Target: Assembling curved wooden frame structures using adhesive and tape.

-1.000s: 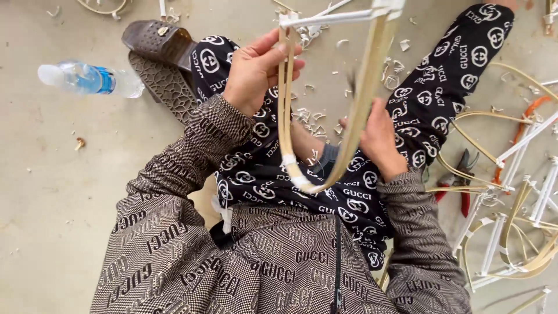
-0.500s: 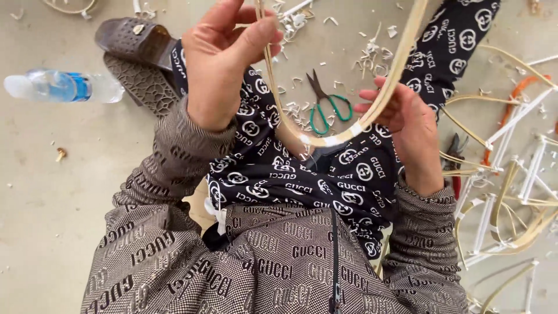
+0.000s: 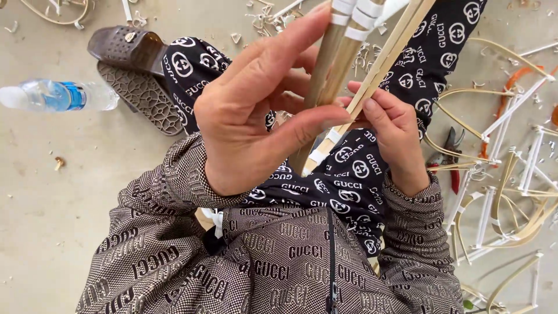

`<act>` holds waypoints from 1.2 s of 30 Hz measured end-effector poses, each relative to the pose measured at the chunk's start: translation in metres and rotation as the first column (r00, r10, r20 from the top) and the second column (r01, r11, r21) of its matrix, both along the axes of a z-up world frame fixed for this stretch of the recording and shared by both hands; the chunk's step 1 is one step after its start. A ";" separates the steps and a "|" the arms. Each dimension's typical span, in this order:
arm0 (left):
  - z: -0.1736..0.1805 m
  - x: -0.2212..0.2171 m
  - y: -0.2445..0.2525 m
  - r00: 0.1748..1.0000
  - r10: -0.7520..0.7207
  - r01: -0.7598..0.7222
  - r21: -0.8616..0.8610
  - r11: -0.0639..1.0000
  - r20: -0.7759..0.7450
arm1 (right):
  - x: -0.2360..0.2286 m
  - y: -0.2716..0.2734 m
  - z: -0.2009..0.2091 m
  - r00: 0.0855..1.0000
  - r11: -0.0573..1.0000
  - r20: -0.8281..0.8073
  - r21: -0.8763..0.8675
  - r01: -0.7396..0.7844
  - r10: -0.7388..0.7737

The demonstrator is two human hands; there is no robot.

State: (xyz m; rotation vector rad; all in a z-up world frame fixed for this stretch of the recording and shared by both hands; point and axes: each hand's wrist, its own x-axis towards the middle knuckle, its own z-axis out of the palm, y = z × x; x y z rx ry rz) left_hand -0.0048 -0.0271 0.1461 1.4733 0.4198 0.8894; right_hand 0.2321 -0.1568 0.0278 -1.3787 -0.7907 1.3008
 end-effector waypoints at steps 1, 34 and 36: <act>0.005 0.001 0.000 0.999 -0.009 0.008 -0.050 0.999 -0.034 | 0.000 -0.001 0.000 1.000 1.000 -0.001 -0.016 0.002 -0.002; -0.010 0.014 -0.013 1.000 -0.025 0.025 0.042 0.999 -0.006 | -0.008 -0.012 -0.018 0.998 1.000 -0.066 0.010 -0.023 0.023; -0.019 0.010 -0.013 0.998 0.006 -0.009 0.048 0.999 0.058 | -0.009 -0.014 -0.006 0.997 1.000 -0.079 0.002 -0.005 0.005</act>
